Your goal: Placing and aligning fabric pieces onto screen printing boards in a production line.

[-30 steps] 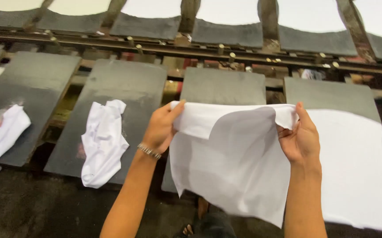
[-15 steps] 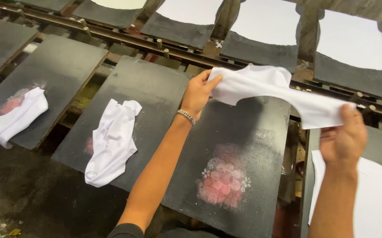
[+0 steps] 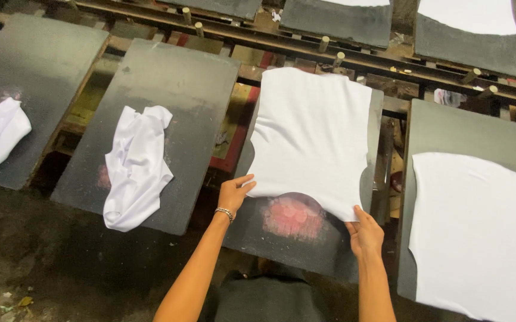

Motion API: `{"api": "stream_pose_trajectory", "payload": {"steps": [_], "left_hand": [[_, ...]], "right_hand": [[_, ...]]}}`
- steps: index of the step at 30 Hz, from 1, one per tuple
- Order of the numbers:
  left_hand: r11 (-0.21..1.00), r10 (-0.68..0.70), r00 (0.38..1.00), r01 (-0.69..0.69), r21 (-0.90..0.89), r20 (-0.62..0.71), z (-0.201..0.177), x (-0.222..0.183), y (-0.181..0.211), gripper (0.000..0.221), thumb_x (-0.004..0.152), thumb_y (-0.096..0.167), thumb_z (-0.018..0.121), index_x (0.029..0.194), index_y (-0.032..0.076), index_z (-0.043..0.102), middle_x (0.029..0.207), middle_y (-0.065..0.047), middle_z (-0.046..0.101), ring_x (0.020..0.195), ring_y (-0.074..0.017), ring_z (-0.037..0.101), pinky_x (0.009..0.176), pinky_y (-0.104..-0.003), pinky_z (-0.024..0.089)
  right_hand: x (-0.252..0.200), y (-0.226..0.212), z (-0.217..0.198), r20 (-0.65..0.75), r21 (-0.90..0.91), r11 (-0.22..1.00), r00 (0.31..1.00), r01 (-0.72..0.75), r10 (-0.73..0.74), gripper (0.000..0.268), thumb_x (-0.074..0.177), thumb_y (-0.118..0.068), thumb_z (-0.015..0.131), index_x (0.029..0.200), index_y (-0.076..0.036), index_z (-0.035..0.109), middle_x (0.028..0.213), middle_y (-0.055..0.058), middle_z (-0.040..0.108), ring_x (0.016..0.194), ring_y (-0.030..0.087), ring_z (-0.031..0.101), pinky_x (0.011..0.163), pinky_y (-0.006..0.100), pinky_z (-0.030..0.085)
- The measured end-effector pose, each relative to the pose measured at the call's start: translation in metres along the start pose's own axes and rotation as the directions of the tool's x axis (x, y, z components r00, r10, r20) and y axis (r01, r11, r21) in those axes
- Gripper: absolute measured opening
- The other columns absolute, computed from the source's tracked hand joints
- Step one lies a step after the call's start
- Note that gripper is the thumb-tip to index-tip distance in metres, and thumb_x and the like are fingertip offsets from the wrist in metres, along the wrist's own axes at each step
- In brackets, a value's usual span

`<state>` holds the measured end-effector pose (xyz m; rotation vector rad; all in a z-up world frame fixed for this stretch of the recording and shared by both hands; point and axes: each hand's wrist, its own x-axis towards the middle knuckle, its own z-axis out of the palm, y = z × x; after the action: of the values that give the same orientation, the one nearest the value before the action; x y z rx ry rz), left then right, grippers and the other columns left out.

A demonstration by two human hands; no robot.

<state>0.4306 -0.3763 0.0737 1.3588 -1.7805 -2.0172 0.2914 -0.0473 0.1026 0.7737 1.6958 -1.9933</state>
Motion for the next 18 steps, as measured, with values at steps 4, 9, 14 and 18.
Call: {"api": "stream_pose_trajectory", "payload": {"steps": [4,9,14,18], "left_hand": [[0.999,-0.003,0.999,0.005,-0.036,0.049,-0.006,-0.044,-0.008,0.048,0.085,0.016,0.085,0.131,0.012,0.072,0.142,-0.026,0.059,0.121,-0.0304,0.064,0.093,-0.036,0.06],[1.0,-0.007,0.999,0.008,-0.017,0.044,-0.023,-0.089,-0.026,0.046,0.088,0.015,0.082,0.133,0.012,0.071,0.141,-0.026,0.06,0.122,-0.0336,0.065,0.091,-0.035,0.061],[0.999,0.021,0.999,-0.018,-0.05,0.045,-0.036,-0.119,-0.065,0.045,0.088,0.013,0.083,0.131,0.01,0.071,0.14,-0.029,0.059,0.122,-0.0337,0.063,0.088,-0.034,0.062],[0.998,0.029,0.999,-0.027,-0.049,0.045,-0.044,-0.157,-0.063,0.044,0.089,0.013,0.081,0.132,0.009,0.07,0.141,-0.03,0.059,0.123,-0.0359,0.062,0.089,-0.034,0.061]], "right_hand": [[-0.019,0.017,-0.022,-0.047,-0.073,0.996,0.998,0.046,-0.049,0.034,0.096,-0.018,0.078,0.119,0.002,0.063,0.107,0.012,0.064,0.1,0.025,0.072,0.091,0.04,0.063],[-0.065,0.031,-0.038,-0.079,-0.086,0.993,0.993,0.082,-0.089,0.032,0.095,-0.018,0.079,0.113,0.003,0.063,0.102,0.013,0.065,0.091,0.024,0.073,0.085,0.036,0.064],[-0.101,0.054,-0.063,-0.094,-0.146,0.985,0.99,0.09,-0.104,0.032,0.096,-0.02,0.079,0.112,0.002,0.063,0.098,0.014,0.066,0.085,0.023,0.074,0.079,0.034,0.066],[-0.107,0.076,-0.088,-0.069,-0.138,0.98,0.986,0.143,-0.154,0.027,0.097,-0.021,0.078,0.104,-0.001,0.062,0.093,0.011,0.068,0.077,0.017,0.075,0.072,0.026,0.067]]}}
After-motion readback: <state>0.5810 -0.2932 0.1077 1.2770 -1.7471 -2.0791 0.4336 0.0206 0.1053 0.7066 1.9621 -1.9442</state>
